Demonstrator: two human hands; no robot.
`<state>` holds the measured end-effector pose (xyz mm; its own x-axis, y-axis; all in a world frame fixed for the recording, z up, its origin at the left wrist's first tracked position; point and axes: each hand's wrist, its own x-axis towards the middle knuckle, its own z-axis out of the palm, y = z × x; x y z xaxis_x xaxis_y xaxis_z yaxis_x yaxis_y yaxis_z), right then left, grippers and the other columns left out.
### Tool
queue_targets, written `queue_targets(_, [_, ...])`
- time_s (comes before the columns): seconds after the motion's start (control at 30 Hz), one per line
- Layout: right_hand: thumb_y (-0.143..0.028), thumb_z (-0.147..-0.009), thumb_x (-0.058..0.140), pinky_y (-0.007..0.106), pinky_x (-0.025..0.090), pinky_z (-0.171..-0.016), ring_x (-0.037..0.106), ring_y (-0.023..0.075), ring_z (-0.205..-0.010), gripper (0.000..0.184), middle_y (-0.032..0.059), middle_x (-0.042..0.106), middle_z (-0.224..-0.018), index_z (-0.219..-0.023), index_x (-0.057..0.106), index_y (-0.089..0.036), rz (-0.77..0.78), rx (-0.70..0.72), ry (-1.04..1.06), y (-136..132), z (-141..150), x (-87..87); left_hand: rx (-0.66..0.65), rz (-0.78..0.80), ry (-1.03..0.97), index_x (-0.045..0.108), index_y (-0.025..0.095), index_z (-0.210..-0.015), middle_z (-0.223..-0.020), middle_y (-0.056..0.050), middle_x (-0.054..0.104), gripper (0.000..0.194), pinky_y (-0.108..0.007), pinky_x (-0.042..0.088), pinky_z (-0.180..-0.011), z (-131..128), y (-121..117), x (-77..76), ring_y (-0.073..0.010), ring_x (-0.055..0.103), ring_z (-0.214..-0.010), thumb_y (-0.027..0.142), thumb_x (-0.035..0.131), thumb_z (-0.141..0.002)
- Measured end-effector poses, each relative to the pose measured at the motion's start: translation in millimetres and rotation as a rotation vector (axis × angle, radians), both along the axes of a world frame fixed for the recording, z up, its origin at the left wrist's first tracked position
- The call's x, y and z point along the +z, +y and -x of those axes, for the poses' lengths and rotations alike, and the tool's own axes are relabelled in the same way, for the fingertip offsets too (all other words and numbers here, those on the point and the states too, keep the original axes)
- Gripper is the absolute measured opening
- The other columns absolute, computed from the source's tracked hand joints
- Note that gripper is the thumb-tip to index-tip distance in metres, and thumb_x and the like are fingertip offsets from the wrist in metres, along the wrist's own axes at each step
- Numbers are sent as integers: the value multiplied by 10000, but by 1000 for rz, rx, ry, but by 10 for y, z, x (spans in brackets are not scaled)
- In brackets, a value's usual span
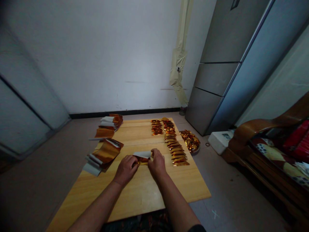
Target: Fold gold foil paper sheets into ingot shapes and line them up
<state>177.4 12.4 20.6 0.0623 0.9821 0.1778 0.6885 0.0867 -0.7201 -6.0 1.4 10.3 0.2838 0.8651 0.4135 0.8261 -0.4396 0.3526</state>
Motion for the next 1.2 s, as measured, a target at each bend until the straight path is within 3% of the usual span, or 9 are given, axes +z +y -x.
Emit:
queue_targets(0.17, [-59, -671, 504, 278, 380, -820, 541, 184, -937, 334, 45, 617, -976, -953, 607, -206, -104, 109, -101, 12, 3, -64, 67, 4, -54, 521, 211, -840, -843, -36, 578, 80, -348, 438, -770, -1, 11, -10, -212, 515, -842, 195, 582, -791])
queue_targets(0.27, [-60, -694, 496, 273, 362, -795, 536, 183, -903, 260, 46, 613, -917, -867, 631, -199, -77, 147, -188, 9, -12, -56, 105, -44, -97, 526, 205, -976, -943, -65, 592, 237, -392, 457, -843, -5, 13, -30, -240, 528, -927, 183, 611, -756])
queue_targets(0.4, [-74, -707, 513, 258, 342, -780, 537, 175, -889, 265, 35, 629, -898, -894, 651, -202, -22, 175, -222, 12, -22, 22, 119, -105, -133, 439, 221, -1259, -1161, -105, 570, 556, -451, 432, -958, -1, 22, -65, -274, 520, -1085, 177, 626, -737])
queue_targets(0.53, [-72, -703, 526, 246, 313, -733, 537, 157, -849, 210, 16, 636, -861, -823, 642, -199, 12, 167, -241, 22, -11, 80, 122, -99, -126, 386, 232, -1340, -1196, -109, 557, 644, -462, 426, -970, 15, 35, -95, -284, 520, -1103, 202, 627, -743])
queue_targets(0.7, [-97, -739, 529, 242, 282, -680, 527, 140, -776, 141, 5, 626, -800, -727, 627, -197, 35, 200, -274, 34, -31, 79, 145, -117, -113, 406, 199, -1334, -1203, -121, 561, 638, -454, 428, -971, 24, 28, -91, -289, 508, -1117, 202, 625, -735])
queue_targets(0.83, [-115, -746, 533, 252, 290, -716, 538, 155, -826, 155, 22, 641, -870, -790, 653, -202, 11, 249, -314, 31, -72, 70, 150, -131, -86, 465, 206, -1303, -1218, -119, 568, 584, -446, 417, -969, 25, 12, -68, -288, 496, -1146, 188, 612, -738])
queue_targets(1.03, [-118, -730, 538, 271, 287, -727, 531, 180, -862, 197, 39, 631, -904, -863, 653, -207, -3, 287, -409, 14, -92, 63, 78, -63, -25, 665, 240, -1001, -1030, -74, 612, 263, -395, 413, -875, 46, -1, -36, -251, 527, -1008, 171, 605, -755])
queue_targets(1.2, [-104, -712, 554, 285, 291, -758, 508, 200, -912, 229, 60, 609, -951, -891, 654, -205, -39, 339, -469, -20, -124, 22, 26, -46, -3, 701, 260, -915, -928, -47, 612, 266, -371, 398, -827, 68, -16, -25, -227, 529, -938, 113, 582, -727])
